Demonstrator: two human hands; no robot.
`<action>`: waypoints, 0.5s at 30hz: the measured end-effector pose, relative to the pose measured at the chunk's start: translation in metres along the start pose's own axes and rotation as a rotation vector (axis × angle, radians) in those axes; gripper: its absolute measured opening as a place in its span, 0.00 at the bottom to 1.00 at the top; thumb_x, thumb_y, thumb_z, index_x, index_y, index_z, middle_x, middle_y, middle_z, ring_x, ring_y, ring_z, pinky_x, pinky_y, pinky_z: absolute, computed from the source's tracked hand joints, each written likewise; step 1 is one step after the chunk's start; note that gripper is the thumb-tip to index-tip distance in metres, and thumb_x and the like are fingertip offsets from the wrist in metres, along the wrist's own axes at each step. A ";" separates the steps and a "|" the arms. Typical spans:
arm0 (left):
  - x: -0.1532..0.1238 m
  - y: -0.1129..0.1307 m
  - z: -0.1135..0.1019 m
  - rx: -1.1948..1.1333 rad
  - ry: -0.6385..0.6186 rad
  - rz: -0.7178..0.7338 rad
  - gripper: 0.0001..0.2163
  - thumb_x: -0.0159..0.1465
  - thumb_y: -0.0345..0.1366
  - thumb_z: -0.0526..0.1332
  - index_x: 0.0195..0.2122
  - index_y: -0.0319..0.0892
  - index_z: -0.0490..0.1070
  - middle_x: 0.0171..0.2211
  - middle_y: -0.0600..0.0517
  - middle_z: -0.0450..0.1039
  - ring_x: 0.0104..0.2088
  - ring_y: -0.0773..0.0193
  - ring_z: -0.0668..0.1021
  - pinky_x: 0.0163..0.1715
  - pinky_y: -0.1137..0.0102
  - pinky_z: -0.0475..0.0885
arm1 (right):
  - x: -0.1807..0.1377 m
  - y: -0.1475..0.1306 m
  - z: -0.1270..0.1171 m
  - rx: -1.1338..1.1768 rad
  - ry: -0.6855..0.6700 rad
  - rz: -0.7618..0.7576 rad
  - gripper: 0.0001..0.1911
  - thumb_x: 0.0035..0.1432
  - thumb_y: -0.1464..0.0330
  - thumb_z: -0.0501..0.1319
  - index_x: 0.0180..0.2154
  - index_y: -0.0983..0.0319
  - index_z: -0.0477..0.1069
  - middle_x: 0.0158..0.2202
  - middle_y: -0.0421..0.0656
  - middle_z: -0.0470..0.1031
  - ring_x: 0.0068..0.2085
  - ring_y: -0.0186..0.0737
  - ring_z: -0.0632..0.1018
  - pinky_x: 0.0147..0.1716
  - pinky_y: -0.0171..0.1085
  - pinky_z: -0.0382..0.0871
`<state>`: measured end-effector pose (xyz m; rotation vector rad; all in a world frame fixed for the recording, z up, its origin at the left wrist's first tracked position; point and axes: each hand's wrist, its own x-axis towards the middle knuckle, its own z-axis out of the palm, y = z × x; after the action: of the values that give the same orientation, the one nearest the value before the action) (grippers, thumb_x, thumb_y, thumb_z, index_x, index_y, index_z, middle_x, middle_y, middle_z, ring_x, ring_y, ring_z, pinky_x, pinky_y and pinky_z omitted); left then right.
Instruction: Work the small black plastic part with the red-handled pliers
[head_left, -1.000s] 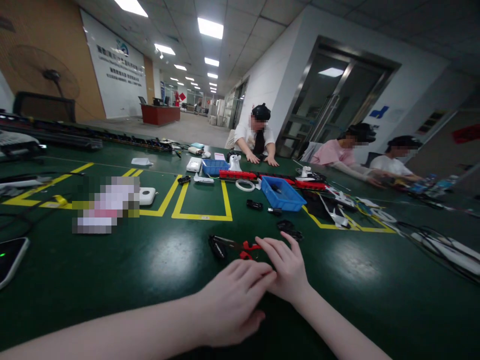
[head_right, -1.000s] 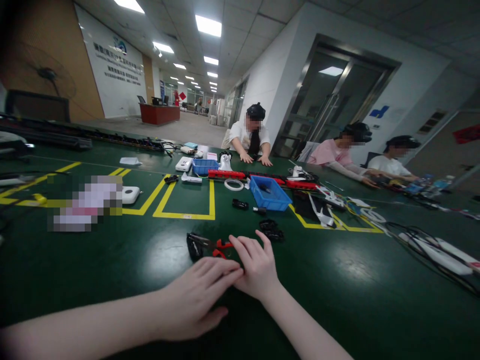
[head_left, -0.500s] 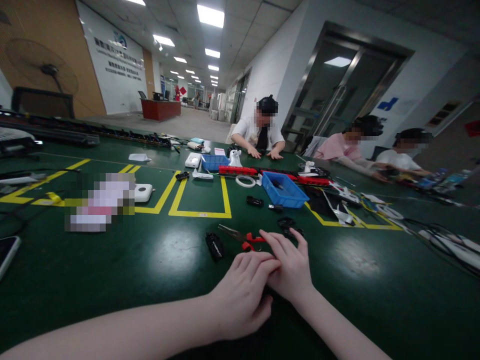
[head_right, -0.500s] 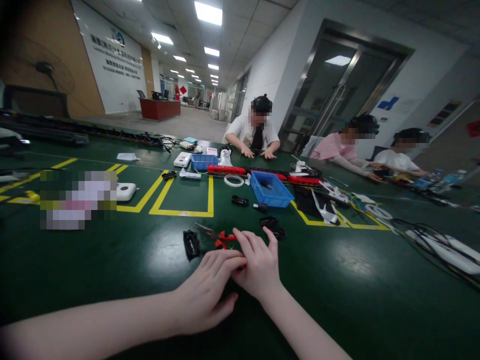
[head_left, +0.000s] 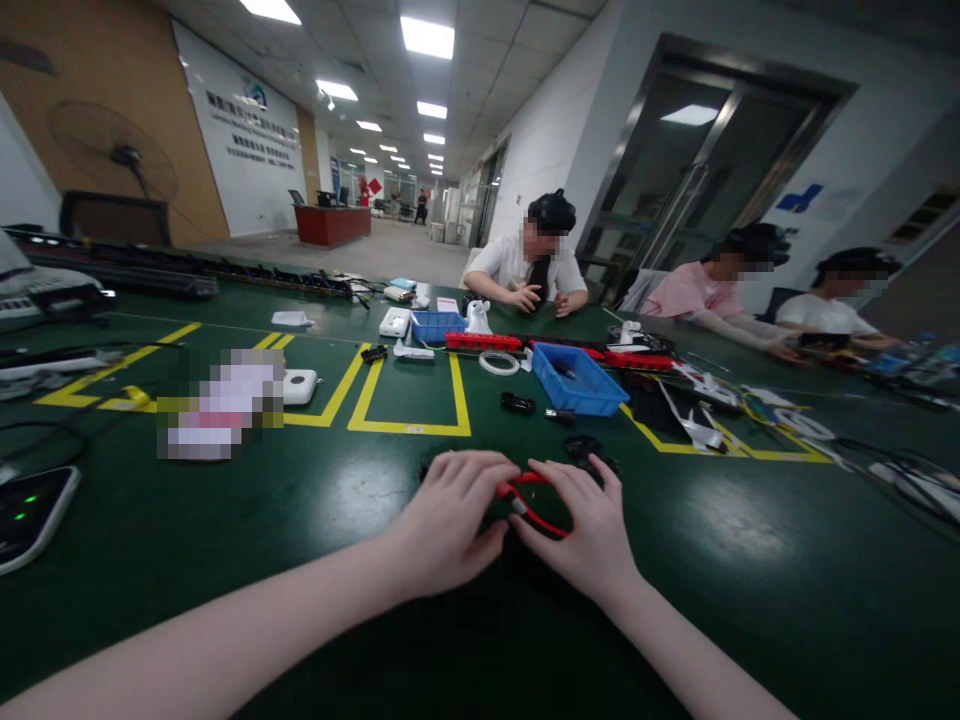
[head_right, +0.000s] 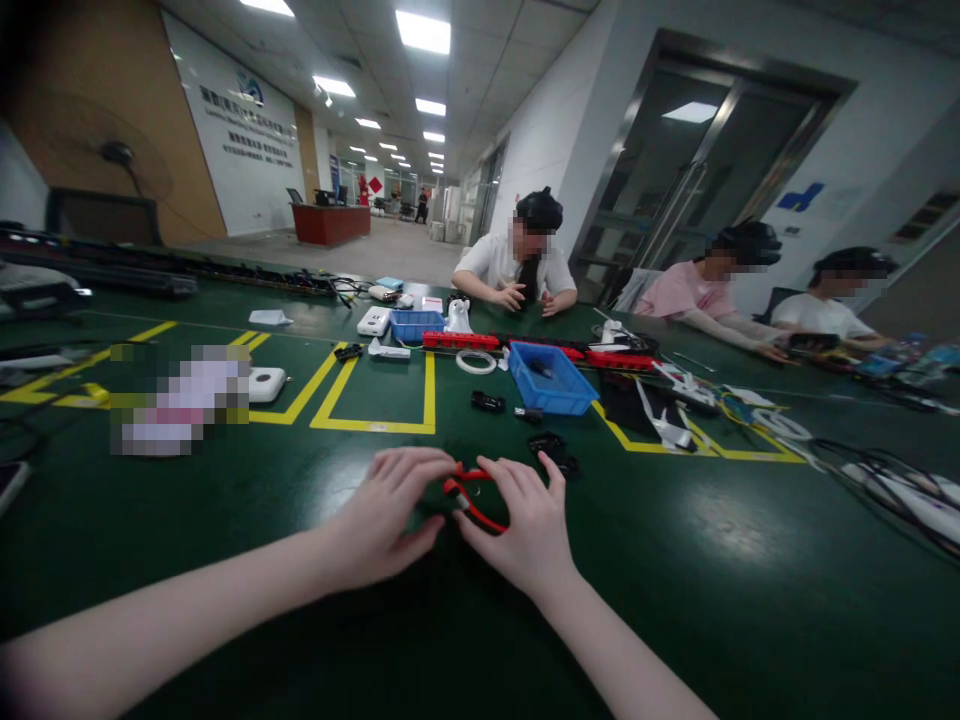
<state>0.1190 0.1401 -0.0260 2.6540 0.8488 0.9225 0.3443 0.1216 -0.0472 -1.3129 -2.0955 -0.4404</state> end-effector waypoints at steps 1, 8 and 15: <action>0.003 -0.007 -0.009 0.041 0.019 -0.076 0.22 0.65 0.36 0.56 0.60 0.41 0.57 0.59 0.42 0.65 0.59 0.52 0.68 0.57 0.56 0.64 | 0.000 0.005 0.001 0.011 -0.014 0.026 0.26 0.54 0.57 0.64 0.53 0.59 0.68 0.46 0.47 0.78 0.47 0.50 0.78 0.61 0.58 0.51; 0.005 -0.036 -0.036 0.248 -0.258 -0.364 0.39 0.57 0.64 0.59 0.62 0.40 0.61 0.56 0.39 0.67 0.53 0.41 0.73 0.51 0.51 0.69 | 0.000 0.037 0.008 0.209 -0.126 0.306 0.26 0.53 0.51 0.64 0.48 0.59 0.73 0.47 0.49 0.79 0.50 0.55 0.77 0.54 0.59 0.64; -0.003 -0.054 -0.025 0.144 -0.380 -0.226 0.37 0.59 0.55 0.64 0.64 0.43 0.56 0.58 0.42 0.65 0.56 0.47 0.72 0.52 0.56 0.70 | 0.001 0.033 0.006 0.280 -0.187 0.350 0.27 0.51 0.51 0.65 0.49 0.58 0.74 0.49 0.48 0.78 0.53 0.56 0.76 0.54 0.60 0.64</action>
<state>0.0775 0.1824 -0.0276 2.6485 1.1179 0.2994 0.3717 0.1405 -0.0522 -1.5531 -1.9289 0.1250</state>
